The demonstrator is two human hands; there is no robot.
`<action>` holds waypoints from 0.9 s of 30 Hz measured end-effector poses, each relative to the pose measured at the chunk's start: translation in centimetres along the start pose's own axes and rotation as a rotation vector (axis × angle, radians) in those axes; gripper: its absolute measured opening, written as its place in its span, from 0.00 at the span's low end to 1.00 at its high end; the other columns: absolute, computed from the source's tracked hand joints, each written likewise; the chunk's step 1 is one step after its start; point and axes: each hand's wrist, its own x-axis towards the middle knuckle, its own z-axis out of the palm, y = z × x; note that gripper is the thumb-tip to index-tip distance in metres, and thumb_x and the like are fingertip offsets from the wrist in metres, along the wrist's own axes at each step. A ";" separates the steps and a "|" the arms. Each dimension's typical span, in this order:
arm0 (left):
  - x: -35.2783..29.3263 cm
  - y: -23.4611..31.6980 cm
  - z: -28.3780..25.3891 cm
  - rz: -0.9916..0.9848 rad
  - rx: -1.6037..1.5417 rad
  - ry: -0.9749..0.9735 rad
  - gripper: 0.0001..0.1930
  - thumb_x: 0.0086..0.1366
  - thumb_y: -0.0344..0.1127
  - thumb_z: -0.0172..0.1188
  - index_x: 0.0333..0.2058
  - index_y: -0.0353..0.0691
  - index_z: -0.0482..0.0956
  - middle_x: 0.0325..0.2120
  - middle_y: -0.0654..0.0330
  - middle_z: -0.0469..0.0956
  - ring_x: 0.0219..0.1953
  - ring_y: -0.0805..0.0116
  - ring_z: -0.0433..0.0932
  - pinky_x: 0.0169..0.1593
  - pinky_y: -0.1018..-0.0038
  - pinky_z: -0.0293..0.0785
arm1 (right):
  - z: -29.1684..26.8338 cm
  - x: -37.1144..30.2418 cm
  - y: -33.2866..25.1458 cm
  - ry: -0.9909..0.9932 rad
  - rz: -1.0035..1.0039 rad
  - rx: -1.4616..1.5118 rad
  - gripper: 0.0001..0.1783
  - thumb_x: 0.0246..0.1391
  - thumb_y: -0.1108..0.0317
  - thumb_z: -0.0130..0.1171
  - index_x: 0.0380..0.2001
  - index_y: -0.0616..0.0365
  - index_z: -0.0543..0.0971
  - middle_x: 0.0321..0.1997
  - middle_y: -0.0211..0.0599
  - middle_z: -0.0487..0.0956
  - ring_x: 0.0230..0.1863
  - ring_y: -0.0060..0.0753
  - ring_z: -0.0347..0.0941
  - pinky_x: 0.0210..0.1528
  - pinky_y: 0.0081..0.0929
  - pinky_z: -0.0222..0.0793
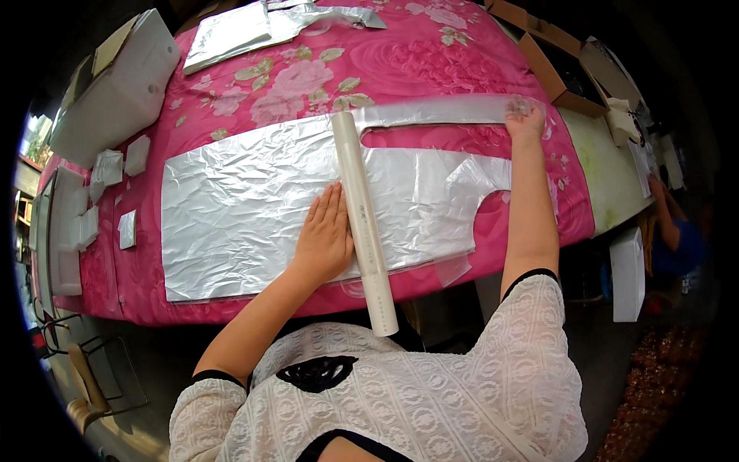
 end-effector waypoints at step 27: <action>-0.2 -0.8 1.7 0.045 0.027 0.103 0.31 0.60 0.35 0.41 0.60 0.25 0.51 0.62 0.42 0.52 0.65 0.51 0.50 0.67 0.60 0.44 | 11.7 -47.0 31.0 -1.640 0.092 -0.908 0.23 0.50 0.70 0.51 0.51 0.65 0.71 0.50 0.51 0.75 0.51 0.46 0.72 0.52 0.33 0.67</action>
